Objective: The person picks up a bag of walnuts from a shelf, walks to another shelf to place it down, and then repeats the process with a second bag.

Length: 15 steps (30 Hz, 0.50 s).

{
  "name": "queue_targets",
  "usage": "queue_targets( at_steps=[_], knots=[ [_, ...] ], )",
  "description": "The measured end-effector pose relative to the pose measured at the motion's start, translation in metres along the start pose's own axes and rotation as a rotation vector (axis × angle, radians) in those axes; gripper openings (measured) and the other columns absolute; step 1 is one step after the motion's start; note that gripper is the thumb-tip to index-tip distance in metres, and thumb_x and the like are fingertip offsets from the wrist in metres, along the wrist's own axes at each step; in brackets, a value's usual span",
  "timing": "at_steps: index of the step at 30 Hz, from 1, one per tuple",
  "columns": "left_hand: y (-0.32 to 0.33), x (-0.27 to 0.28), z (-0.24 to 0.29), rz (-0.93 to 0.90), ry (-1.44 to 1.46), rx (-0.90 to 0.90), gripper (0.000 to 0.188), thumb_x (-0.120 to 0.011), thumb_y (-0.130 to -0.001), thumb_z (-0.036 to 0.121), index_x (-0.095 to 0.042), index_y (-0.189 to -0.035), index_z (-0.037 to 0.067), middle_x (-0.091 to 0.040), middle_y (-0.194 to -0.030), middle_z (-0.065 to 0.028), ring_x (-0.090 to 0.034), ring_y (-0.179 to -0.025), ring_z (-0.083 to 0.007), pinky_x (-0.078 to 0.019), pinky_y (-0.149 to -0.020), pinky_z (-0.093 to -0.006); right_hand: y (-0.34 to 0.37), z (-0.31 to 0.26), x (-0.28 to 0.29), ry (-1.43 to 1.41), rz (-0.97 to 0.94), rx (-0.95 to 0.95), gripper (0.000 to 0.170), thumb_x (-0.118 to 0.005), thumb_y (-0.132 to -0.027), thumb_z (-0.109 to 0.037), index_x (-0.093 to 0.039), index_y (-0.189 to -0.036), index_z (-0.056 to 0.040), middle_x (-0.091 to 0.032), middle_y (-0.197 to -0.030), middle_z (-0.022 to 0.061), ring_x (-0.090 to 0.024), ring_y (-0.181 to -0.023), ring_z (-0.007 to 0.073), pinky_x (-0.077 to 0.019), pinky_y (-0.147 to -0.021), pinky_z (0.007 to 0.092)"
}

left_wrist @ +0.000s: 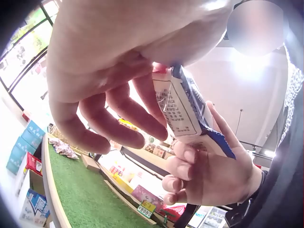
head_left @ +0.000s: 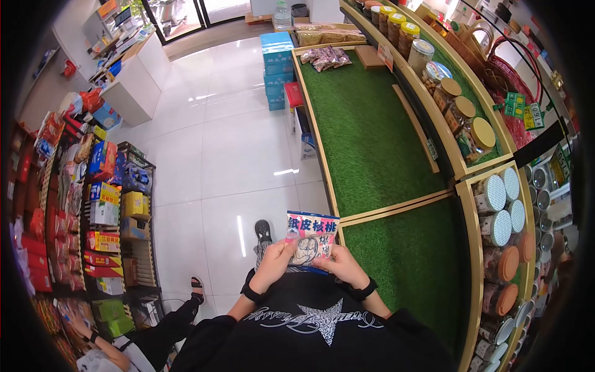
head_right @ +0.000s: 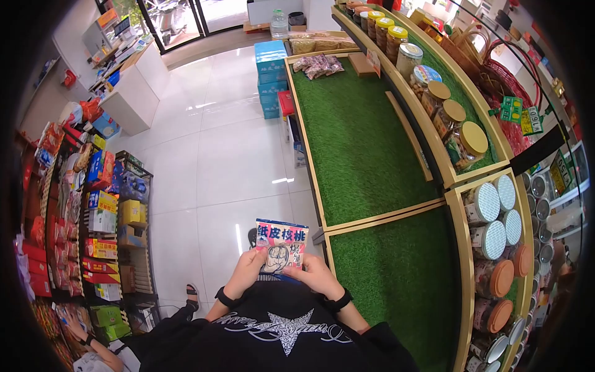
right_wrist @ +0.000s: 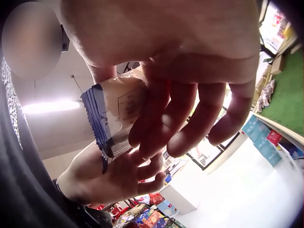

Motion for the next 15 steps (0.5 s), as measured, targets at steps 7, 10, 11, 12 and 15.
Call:
queue_targets(
  at_steps=[7, 10, 11, 12, 15],
  knots=[
    [-0.054, 0.023, 0.027, -0.064, -0.045, -0.019, 0.034, -0.046, -0.094, 0.024, -0.06, -0.091, -0.006, -0.06, -0.079, -0.0037, -0.052, -0.073, -0.0057, -0.043, -0.065, -0.0221, -0.05, 0.002, 0.008, -0.018, 0.052, -0.097, 0.025, -0.065, -0.079, -0.021, -0.064, -0.097, -0.0024, -0.065, -0.088, 0.0076, -0.059, -0.08, 0.0128, -0.0464, -0.073, 0.0275],
    [-0.085, 0.045, 0.04, -0.075, 0.042, -0.01, 0.031, -0.048, -0.092, 0.023, -0.06, -0.091, -0.006, -0.06, -0.079, -0.004, -0.051, -0.073, -0.0058, -0.0429, -0.066, -0.022, -0.082, -0.014, 0.005, -0.023, 0.147, 0.057, 0.025, -0.065, -0.079, -0.02, -0.064, -0.097, -0.0018, -0.065, -0.087, 0.0075, -0.06, -0.079, 0.0123, -0.0465, -0.072, 0.0267],
    [-0.096, 0.054, 0.045, -0.074, 0.088, 0.012, 0.03, -0.05, -0.092, 0.022, -0.06, -0.09, -0.006, -0.06, -0.08, -0.0041, -0.051, -0.073, -0.0058, -0.043, -0.066, -0.0219, -0.093, -0.022, 0.005, -0.044, 0.192, 0.092, 0.025, -0.065, -0.08, -0.019, -0.064, -0.097, -0.0014, -0.065, -0.087, 0.0073, -0.06, -0.08, 0.0117, -0.0466, -0.072, 0.0264],
    [-0.106, 0.064, 0.053, -0.079, 0.088, -0.002, 0.03, -0.05, -0.092, 0.022, -0.06, -0.09, -0.006, -0.06, -0.08, -0.0041, -0.051, -0.073, -0.0058, -0.043, -0.066, -0.0219, -0.104, -0.031, 0.006, -0.063, 0.235, 0.127, 0.025, -0.065, -0.08, -0.018, -0.064, -0.097, -0.0009, -0.066, -0.088, 0.0071, -0.06, -0.08, 0.0111, -0.0467, -0.072, 0.026],
    [-0.127, 0.095, 0.081, -0.078, -0.104, -0.09, 0.025, -0.054, -0.089, 0.02, -0.061, -0.091, -0.004, -0.061, -0.082, -0.0042, -0.053, -0.076, -0.0065, -0.0433, -0.069, -0.0217, -0.136, -0.041, 0.005, -0.146, 0.255, 0.077, 0.025, -0.064, -0.08, -0.017, -0.063, -0.098, -0.0002, -0.066, -0.09, 0.0067, -0.059, -0.081, 0.0102, -0.0467, -0.073, 0.0258]
  ],
)
Point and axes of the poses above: each hand's wrist, its own y-axis away from the middle knuckle, its own x-axis out of the back of the hand, z = x × y, the point moved 5 cm from there along -y, towards the middle knuckle
